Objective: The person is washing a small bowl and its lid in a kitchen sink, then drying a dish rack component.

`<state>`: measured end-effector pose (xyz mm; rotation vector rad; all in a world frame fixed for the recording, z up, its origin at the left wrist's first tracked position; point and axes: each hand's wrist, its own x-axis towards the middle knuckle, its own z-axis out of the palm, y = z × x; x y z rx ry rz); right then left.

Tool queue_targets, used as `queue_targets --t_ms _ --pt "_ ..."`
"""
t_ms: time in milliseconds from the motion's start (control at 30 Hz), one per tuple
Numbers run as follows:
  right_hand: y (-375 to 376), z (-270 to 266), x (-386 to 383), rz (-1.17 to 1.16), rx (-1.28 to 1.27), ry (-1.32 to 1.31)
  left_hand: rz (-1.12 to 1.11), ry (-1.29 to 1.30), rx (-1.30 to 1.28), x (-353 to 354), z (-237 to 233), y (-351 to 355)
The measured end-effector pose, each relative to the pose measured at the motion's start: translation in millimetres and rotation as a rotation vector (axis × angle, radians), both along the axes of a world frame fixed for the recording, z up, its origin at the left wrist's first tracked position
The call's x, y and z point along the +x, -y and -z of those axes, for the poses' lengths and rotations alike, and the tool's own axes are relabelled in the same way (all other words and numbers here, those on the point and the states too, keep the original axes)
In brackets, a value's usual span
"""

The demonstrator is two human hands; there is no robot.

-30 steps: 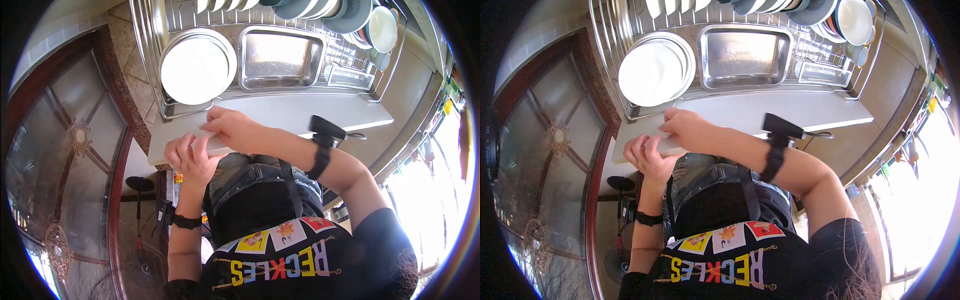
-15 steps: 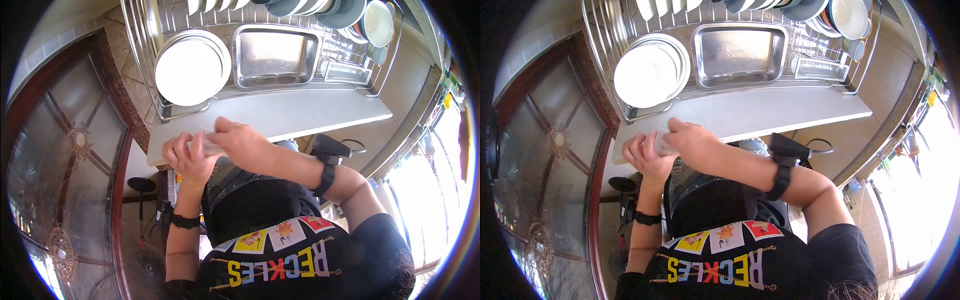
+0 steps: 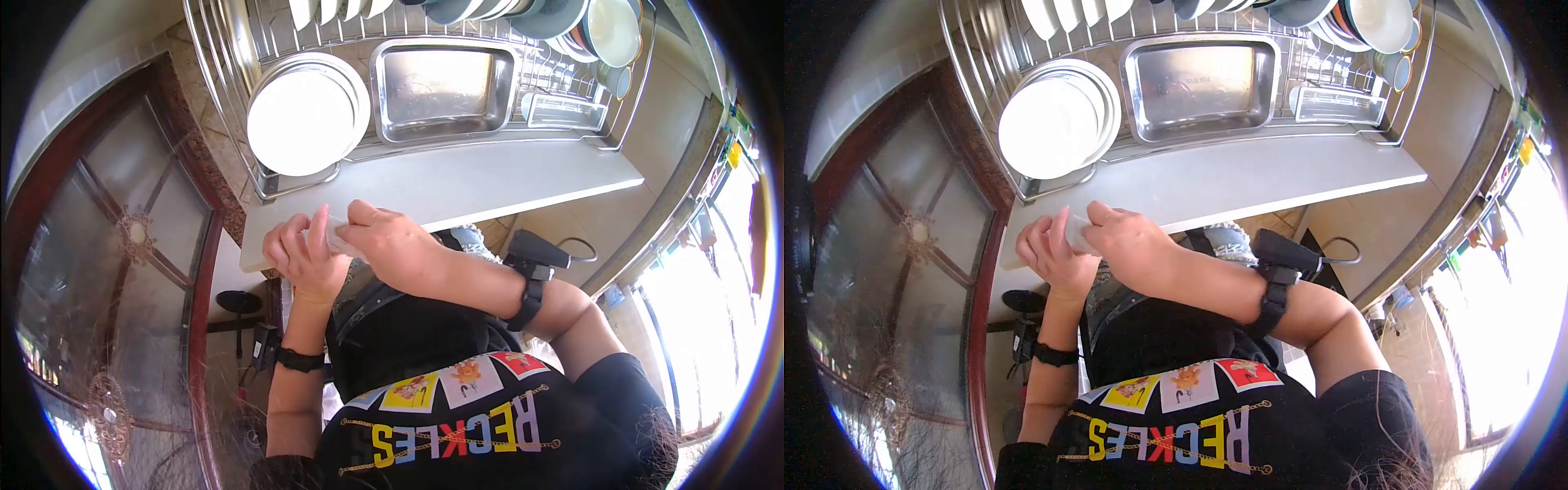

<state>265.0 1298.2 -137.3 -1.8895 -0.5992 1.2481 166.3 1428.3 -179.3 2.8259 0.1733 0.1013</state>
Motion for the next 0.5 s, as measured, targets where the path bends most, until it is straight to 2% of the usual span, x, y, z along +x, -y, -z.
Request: queue_targets --t_ms 100,167,200,300,333,433,500 --pt "31.1 2.3 2.8 -0.048 -0.054 0.099 -0.034 -0.039 -0.097 7.8 -9.3 2.6" --pt "56.9 11.5 23.6 -0.207 -0.228 0.081 -0.023 -0.084 -0.091 8.0 -12.9 1.3" --pt "64.2 15.2 30.3 -0.048 -0.38 -0.067 -0.017 -0.126 -0.087 8.7 -12.7 1.3" --pt "39.4 17.2 12.5 -0.152 -0.253 0.092 -0.039 -0.088 -0.086 10.2 -11.0 4.5" --pt "25.4 14.2 8.1 -0.034 -0.089 0.014 -0.041 -0.087 -0.085 9.2 -8.8 5.3" --pt "9.6 8.5 5.4 -0.025 0.004 -0.005 -0.031 -0.07 -0.057 4.8 -6.2 2.1" --pt "32.1 4.3 15.7 -0.039 -0.039 0.009 -0.047 -0.106 -0.1 6.0 -8.9 2.5"
